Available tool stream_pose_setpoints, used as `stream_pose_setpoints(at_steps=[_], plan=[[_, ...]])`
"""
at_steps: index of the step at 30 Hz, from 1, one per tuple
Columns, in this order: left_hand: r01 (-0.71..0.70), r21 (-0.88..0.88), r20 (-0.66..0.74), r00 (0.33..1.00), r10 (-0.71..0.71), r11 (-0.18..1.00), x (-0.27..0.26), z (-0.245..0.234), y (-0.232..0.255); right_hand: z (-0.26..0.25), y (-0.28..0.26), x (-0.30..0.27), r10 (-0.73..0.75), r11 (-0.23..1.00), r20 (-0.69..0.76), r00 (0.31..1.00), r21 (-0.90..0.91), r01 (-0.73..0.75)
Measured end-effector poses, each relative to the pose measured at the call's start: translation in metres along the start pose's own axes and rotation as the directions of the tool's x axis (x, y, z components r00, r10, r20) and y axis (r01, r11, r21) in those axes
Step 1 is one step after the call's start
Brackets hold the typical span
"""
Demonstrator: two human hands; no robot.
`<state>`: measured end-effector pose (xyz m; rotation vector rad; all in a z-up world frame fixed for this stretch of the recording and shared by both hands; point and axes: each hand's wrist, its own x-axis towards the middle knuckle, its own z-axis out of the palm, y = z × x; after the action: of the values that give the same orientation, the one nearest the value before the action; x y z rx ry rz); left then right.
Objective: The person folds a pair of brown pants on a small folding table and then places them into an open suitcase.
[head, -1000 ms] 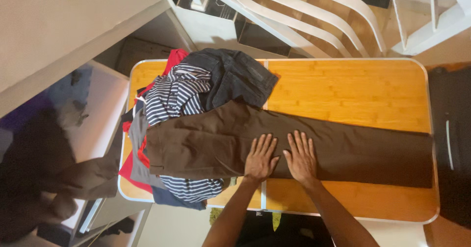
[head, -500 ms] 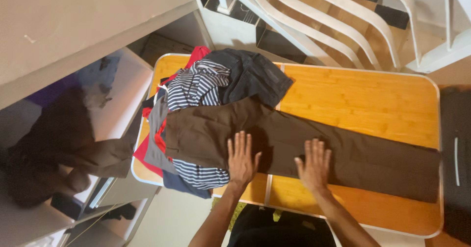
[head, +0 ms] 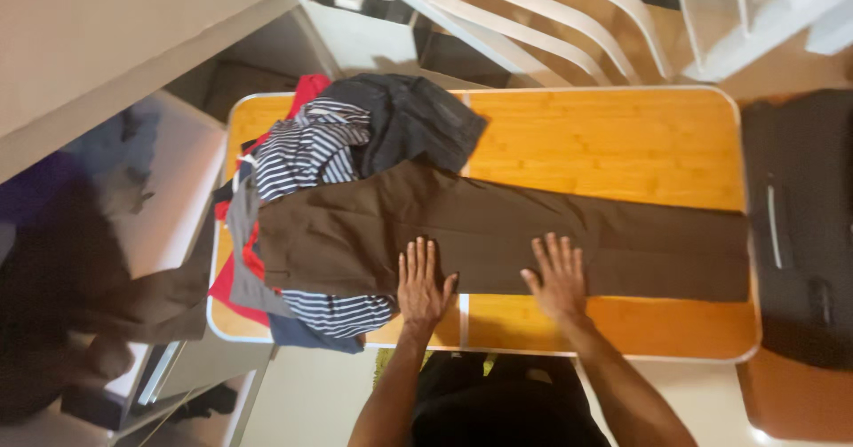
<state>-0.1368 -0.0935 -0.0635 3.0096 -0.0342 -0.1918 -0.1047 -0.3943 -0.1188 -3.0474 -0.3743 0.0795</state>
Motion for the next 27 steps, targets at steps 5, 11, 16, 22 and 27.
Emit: stream_pose_setpoints(at_steps=[5,11,16,22,27], plan=[[0.048,-0.04,-0.025,0.998,-0.049,0.998,0.005,-0.017,0.019,-0.019,0.04,-0.012,0.249,0.964,-0.051,0.967,0.108,-0.242],[-0.173,-0.167,-0.151,0.977,0.148,0.971,0.008,0.022,0.075,-0.03,-0.033,-0.013,0.021,0.966,-0.075,0.997,0.257,-0.001],[-0.229,-0.141,-0.121,0.969,0.213,0.963,0.007,0.032,0.084,-0.027,0.001,-0.032,-0.038,0.953,-0.007,0.999,0.301,0.039],[-0.195,-0.248,-0.205,0.968,0.146,0.949,0.007,0.015,0.083,-0.034,0.12,-0.052,0.243,0.955,-0.032,0.969,0.181,-0.234],[-0.125,-0.232,-0.194,0.978,0.08,0.965,0.031,0.015,0.119,-0.042,0.142,-0.016,0.38,0.919,-0.067,0.922,0.137,-0.369]])
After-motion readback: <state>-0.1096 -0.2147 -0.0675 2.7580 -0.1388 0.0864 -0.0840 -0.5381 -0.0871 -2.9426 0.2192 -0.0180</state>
